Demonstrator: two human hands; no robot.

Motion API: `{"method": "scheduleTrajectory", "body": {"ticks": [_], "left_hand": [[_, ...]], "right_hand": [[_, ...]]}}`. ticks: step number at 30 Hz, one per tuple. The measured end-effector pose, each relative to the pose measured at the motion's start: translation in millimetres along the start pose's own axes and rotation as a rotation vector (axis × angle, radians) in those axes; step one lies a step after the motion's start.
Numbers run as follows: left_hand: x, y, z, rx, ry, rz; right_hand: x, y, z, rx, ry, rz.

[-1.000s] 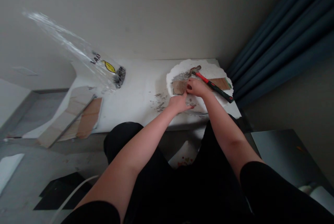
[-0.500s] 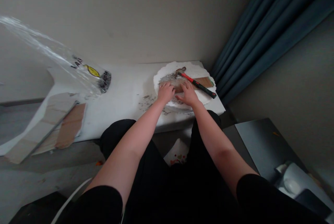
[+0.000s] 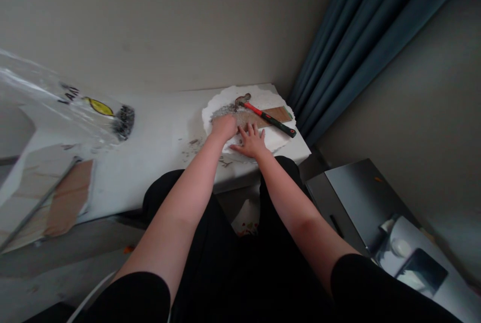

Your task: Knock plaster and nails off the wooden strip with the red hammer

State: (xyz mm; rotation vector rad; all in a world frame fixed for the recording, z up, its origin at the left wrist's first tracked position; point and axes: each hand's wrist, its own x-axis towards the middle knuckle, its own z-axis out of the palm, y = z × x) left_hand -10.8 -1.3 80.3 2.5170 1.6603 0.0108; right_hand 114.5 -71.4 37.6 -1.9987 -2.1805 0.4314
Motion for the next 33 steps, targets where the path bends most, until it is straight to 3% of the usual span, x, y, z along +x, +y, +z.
{"method": "scheduleTrajectory", "body": {"ticks": [9,23,27,30,33], "left_hand": [[4,-1,-2,0.054,-0.008,0.005],[7,-5,4,0.005,-0.004,0.036],[5,-14,3,-0.055,0.011,0.048],[2,-23,3,-0.082,0.003,0.081],[-1,-30,5,-0.082,-0.015,0.121]], "right_hand": [[1,-10,5,-0.007,0.037,0.052],[-3,-17,0,-0.092,-0.038,0.113],[-3,-16,-1,-0.059,0.045,0.110],[5,-11,-9,-0.024,0.172,0.056],[19,-4,-19,0.003,0.170,-0.126]]}}
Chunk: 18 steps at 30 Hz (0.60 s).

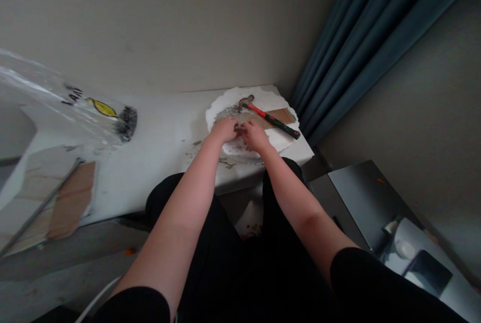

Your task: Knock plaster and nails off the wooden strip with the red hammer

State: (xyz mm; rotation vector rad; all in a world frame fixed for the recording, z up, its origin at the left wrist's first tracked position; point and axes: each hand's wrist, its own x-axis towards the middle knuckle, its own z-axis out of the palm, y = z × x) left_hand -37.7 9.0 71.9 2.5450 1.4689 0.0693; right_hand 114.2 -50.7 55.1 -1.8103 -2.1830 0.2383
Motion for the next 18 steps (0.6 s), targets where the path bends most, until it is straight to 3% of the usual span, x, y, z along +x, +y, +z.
{"method": "scheduleTrajectory", "body": {"ticks": [4,18], "left_hand": [[-3,-4,4,-0.008,0.004,0.020],[1,-4,1,-0.027,-0.033,-0.074]], "right_hand": [[19,5,1,-0.047,-0.051,-0.097],[39,-3,9,-0.152,-0.095,-0.050]]}}
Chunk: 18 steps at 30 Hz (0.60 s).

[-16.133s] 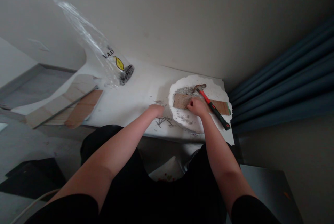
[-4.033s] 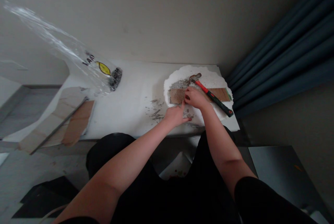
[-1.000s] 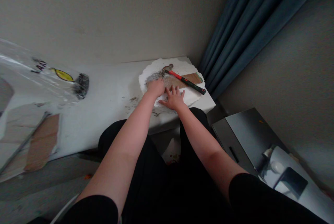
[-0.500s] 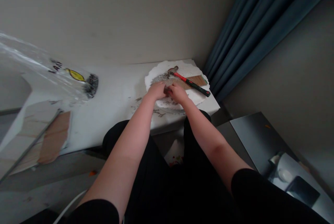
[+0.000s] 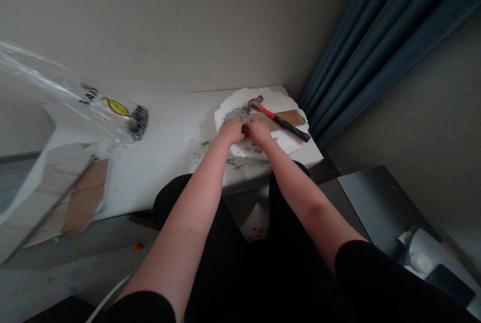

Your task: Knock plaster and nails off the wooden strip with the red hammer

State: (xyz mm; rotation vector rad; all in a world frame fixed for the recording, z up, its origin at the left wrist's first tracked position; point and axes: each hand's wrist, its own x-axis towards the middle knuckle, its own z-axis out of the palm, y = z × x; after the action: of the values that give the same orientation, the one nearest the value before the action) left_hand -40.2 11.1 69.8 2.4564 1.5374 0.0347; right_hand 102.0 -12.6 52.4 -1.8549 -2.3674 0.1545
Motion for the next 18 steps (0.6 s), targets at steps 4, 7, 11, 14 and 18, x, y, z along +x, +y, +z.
{"method": "scheduleTrajectory", "body": {"ticks": [4,7,11,14,18], "left_hand": [[-1,2,0,-0.004,0.007,-0.017],[-1,4,-1,-0.001,0.008,-0.032],[-2,5,-2,0.014,0.002,-0.057],[-2,5,-1,0.015,-0.002,-0.055],[-2,4,0,-0.004,0.011,-0.036]], "right_hand": [[-1,-4,-1,-0.024,-0.010,-0.014],[-2,-8,-4,-0.063,-0.040,-0.024],[-2,-11,-8,-0.099,-0.049,-0.039],[-1,-11,-9,-0.100,-0.050,-0.048],[-1,-6,-9,-0.071,-0.048,-0.015]]}}
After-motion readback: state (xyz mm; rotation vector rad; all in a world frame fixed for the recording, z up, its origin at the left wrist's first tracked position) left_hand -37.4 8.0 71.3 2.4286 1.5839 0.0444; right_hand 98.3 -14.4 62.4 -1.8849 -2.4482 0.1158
